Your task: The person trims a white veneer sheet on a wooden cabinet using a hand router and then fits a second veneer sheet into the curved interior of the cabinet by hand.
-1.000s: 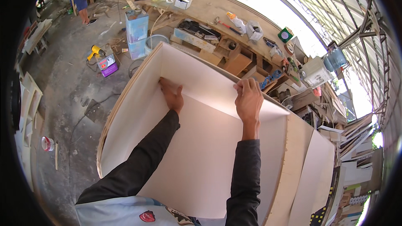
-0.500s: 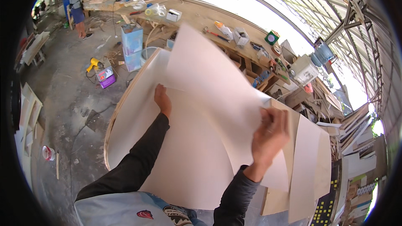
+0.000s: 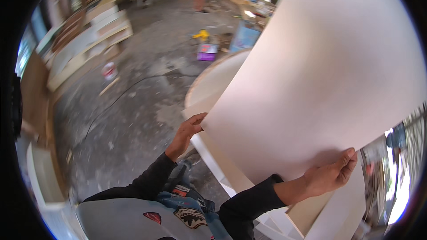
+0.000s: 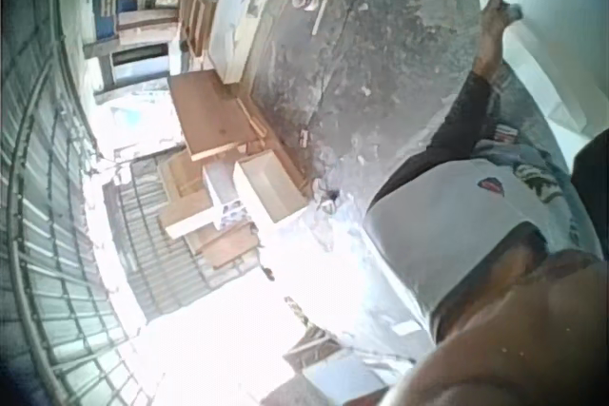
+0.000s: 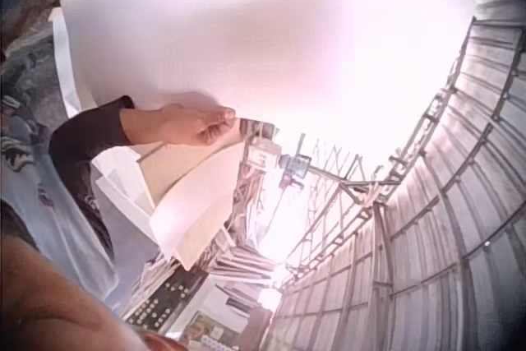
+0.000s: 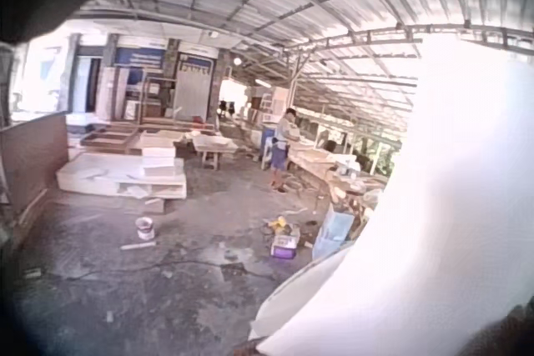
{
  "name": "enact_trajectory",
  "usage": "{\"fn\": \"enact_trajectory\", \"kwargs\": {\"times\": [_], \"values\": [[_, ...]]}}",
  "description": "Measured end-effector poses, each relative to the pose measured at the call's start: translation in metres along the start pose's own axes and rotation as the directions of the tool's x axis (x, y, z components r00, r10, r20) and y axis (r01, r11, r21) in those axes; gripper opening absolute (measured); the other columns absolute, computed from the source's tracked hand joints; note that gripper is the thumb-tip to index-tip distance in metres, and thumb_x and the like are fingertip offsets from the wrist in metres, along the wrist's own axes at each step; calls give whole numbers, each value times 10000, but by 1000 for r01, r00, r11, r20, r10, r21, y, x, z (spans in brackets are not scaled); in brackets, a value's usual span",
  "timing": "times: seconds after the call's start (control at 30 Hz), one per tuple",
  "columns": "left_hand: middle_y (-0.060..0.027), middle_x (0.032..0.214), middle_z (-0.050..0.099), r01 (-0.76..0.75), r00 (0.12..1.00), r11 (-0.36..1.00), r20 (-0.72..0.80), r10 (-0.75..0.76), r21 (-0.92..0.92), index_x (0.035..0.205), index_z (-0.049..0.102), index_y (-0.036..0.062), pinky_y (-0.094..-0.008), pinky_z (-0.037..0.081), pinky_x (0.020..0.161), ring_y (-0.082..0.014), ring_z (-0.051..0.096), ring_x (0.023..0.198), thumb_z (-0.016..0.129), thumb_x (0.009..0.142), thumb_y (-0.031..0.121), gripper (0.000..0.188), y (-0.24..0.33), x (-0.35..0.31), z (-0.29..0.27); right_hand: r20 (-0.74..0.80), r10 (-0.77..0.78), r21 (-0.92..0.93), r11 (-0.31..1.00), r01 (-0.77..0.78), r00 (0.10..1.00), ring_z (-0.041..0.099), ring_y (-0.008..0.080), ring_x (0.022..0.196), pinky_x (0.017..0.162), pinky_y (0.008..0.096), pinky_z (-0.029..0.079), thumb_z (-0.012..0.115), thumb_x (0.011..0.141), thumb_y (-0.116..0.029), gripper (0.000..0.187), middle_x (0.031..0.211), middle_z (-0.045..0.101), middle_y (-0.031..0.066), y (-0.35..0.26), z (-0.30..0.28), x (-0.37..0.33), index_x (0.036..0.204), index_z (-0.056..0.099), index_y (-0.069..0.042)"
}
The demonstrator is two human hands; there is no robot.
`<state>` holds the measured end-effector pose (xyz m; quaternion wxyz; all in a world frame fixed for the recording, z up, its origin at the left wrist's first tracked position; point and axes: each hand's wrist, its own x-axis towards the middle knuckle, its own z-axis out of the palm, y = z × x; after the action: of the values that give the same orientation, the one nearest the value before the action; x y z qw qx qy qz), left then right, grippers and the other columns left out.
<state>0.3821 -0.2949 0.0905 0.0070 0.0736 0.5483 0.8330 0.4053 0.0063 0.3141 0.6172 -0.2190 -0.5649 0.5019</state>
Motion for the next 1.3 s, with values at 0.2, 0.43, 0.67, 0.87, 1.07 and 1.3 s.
{"fn": "enact_trajectory", "kwargs": {"times": [0.2,0.43,0.67,0.87,1.07,1.3], "values": [[-168,1417,598,-129,972,947,-225,63,-295,1488,491,-15,-462,388,1144,-298,586,1285,670,875,569,866,25,-219,-87,514,346,239,821,-518,785,636,259,1050,913,359,523,653,1030,-254,459,1233,655,201,-40,9,-163,1271,612,134],[-183,1445,575,-410,887,858,-354,296,-310,1570,398,46,-504,372,1179,-342,555,1344,762,881,395,853,25,-425,-82,972,217,-20,456,-890,89,636,266,1087,951,391,518,624,1057,-247,498,1272,642,195,-105,-76,-410,1365,494,123],[-201,1513,515,-544,452,839,-837,308,14,1596,348,67,-509,375,1176,-366,520,1387,739,948,278,785,41,-609,-77,768,148,-632,333,-700,-623,610,218,1117,945,362,493,546,1081,-175,313,1264,633,135,-148,-255,-621,1310,567,39],[-131,1344,647,-380,-81,907,-983,162,181,1344,621,-3,-363,461,1077,-210,572,1299,691,1006,315,470,60,-760,-110,436,28,-836,383,-393,-900,629,173,1001,905,332,528,506,1090,-139,196,1142,643,88,-183,-453,-733,1198,593,-1],[-49,1061,684,-519,-498,816,-866,-49,253,1133,705,-27,-278,492,903,-133,628,992,663,1014,306,356,47,-896,-150,153,-47,-848,506,-155,-987,673,184,978,860,356,572,563,1038,-102,126,1082,662,67,-229,-580,-798,1145,592,-42],[-60,985,724,-585,-691,648,-718,-82,488,969,738,0,-291,525,835,-152,683,949,706,933,83,97,51,-1064,-194,104,143,-746,665,18,-984,701,229,783,698,376,607,665,932,-156,400,963,652,80,-245,-597,-914,1276,496,-40]]}}
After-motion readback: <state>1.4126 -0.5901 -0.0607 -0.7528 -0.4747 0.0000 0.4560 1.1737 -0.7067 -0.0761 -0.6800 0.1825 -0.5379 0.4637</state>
